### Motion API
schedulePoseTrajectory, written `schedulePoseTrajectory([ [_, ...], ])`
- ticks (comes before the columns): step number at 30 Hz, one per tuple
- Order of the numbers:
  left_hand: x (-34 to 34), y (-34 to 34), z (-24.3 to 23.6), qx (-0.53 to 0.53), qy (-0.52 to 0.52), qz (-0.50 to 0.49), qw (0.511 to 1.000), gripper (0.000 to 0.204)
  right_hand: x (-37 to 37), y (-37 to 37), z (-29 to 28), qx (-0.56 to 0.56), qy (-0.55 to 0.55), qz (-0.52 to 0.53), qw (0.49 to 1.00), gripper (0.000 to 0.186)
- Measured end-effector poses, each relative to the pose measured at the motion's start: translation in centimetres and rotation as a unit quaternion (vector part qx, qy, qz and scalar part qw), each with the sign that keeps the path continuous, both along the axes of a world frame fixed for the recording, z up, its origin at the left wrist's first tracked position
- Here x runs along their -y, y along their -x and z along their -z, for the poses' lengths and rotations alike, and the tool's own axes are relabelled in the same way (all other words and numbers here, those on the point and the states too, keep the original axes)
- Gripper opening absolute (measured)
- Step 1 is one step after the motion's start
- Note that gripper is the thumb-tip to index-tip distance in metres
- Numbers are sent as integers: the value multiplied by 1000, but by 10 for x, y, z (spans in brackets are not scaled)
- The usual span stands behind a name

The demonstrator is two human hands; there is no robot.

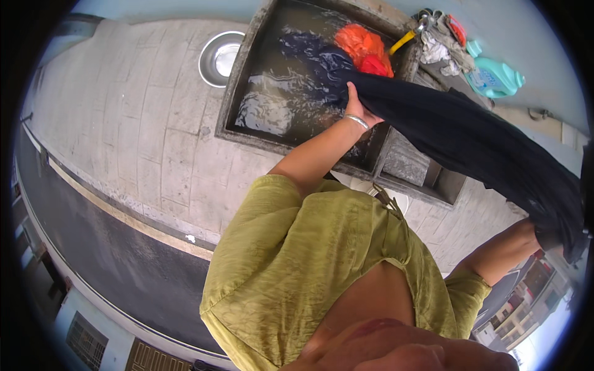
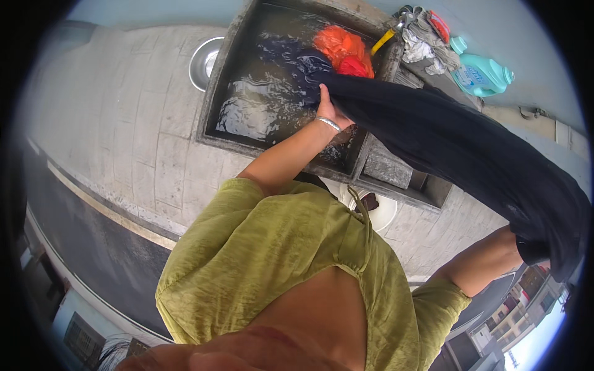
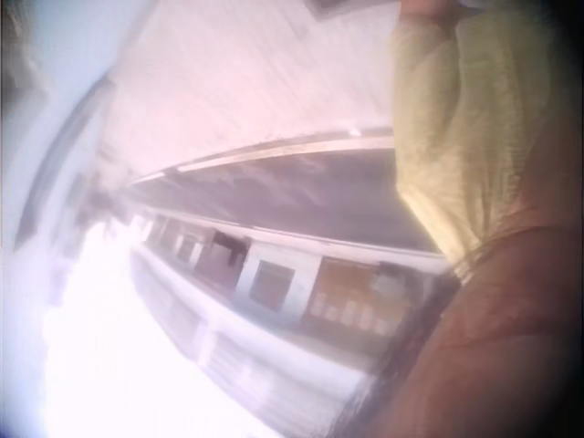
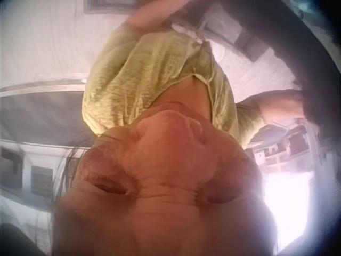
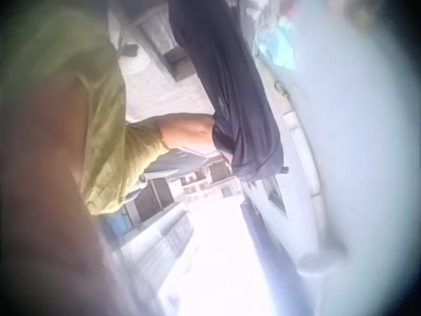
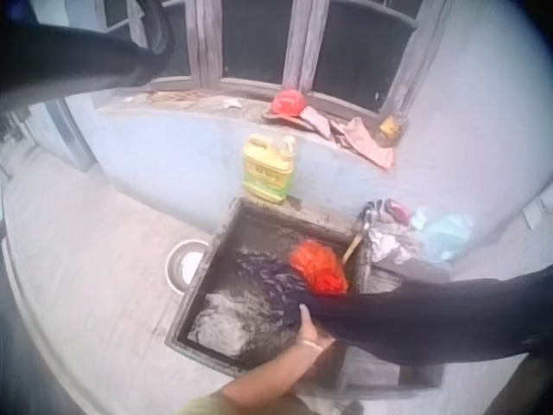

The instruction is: The person washes a dark garment by hand in an outdoor concrete washbasin. They apply liquid detergent directly to the fabric, scrub it against the washboard, and repeatedly rinse it in the water.

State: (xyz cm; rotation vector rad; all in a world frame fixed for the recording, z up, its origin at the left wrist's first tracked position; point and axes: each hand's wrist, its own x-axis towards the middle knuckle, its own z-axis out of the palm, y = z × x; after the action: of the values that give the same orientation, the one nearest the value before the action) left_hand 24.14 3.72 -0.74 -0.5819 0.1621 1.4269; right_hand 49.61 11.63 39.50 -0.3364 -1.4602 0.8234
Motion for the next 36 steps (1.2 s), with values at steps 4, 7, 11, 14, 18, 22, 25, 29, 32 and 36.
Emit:
schedulePoseTrajectory([
  [4, -27, -9, 25, -69, 125, 34, 989, 56, 11, -31, 39, 23, 19, 56, 998, 41],
  [7, -34, -3, 38, -131, 232, 24, 964, 35, 13, -62, 94, 54, 65, 70, 994, 41],
  [11, -22, 21, -5, -282, 157, 19, 946, 28, 21, -113, 214, -167, 301, 117, 932, 38],
  [14, -19, 0, -61, -328, 85, 4, 941, 29, 40, -133, 276, -216, 396, 105, 886, 45],
  [18, -21, -35, -122, -361, -71, 2, 930, 27, 46, -153, 315, -281, 405, 73, 867, 49],
  [22, -19, -79, -201, -444, -159, 9, 882, 26, 56, -176, 307, -314, 384, 41, 867, 47],
  [25, -34, -104, -235, -465, -207, 48, 859, 31, 60, -197, 293, -346, 354, 24, 869, 47],
  [29, -78, -139, -255, -500, -260, 66, 823, 27, 66, -229, 295, -375, 327, 89, 863, 50],
  [32, -113, -163, -248, -514, -256, 67, 816, 26, 84, -229, 265, -368, 308, 76, 874, 54],
  [36, -164, -187, -218, -436, -291, 158, 837, 29, 90, -224, 278, -418, 339, 54, 841, 49],
])
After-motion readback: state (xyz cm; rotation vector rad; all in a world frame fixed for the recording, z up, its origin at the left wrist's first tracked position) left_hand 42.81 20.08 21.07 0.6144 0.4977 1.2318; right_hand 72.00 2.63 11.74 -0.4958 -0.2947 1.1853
